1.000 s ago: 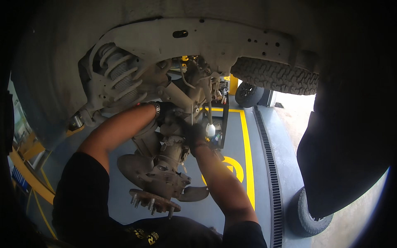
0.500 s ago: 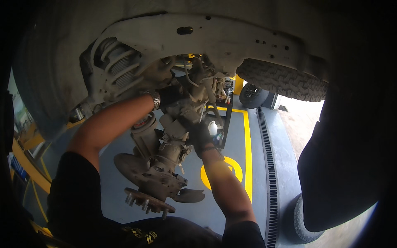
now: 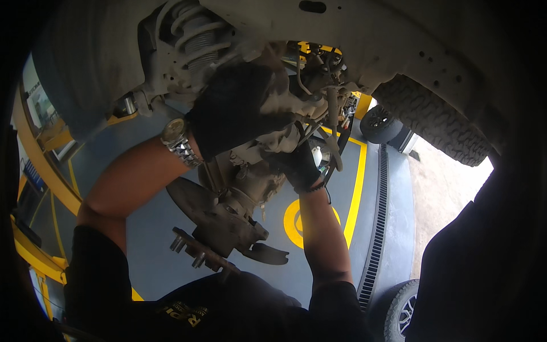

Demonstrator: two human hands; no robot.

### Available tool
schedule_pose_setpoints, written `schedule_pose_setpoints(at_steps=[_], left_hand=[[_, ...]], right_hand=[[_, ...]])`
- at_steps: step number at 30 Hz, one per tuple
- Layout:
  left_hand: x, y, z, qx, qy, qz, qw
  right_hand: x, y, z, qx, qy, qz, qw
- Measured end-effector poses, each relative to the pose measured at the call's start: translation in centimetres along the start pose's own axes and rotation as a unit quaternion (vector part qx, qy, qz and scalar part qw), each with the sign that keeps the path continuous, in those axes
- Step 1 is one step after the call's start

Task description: The person removes a brake rotor from a vehicle's wheel hub using a hammer and wrench, then places the rotor on a nearby tool cart. The person then uses a wrench to loosen bolts on the brake caliper assembly.

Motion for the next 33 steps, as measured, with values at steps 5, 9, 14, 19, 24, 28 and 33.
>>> schedule_pose_setpoints(at_steps=[5, 9, 14, 19, 24, 28, 33], left_hand=[[-2.6, -2.0, -4.3, 0.051, 0.085, -0.041, 0.994], [-6.0, -2.7, -7.2, 0.108, 0.05, 0.002, 0.993], [-11.5, -1.4, -8.1, 0.114, 0.006, 0.03, 0.993], [-12.7, -1.1, -6.3, -0.235, -0.158, -0.006, 0.959], [-13.0, -2.8, -9.1, -0.197, -0.186, 0.013, 0.962], [-15.3, -3.2, -9.6, -0.178, -0.142, 0.069, 0.971], [-19.2, -7.9, -7.2, -0.051, -0.092, -0.098, 0.99]], right_hand=[[-0.7, 0.1, -2.6, 0.058, -0.13, 0.018, 0.99], [-1.5, 0.2, -6.4, 0.149, -0.088, 0.078, 0.982], [-1.5, 1.6, -2.8, -0.277, -0.096, 0.051, 0.955], [-1.0, 1.6, -5.0, -0.444, -0.258, 0.031, 0.858], [-1.7, 0.5, -5.8, -0.355, -0.281, 0.07, 0.889], [-1.5, 0.3, -4.4, -0.166, -0.188, 0.092, 0.964], [-0.5, 1.5, -4.0, 0.21, -0.041, 0.14, 0.967]])
Point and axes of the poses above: each hand's wrist, its own x-axis towards the middle knuckle, its own y-axis out of the palm, z = x × y, the point moved 6 cm from there along x, towards the middle knuckle, and after that the axes turned 15 degrees about -x, right-handed, at the moved point
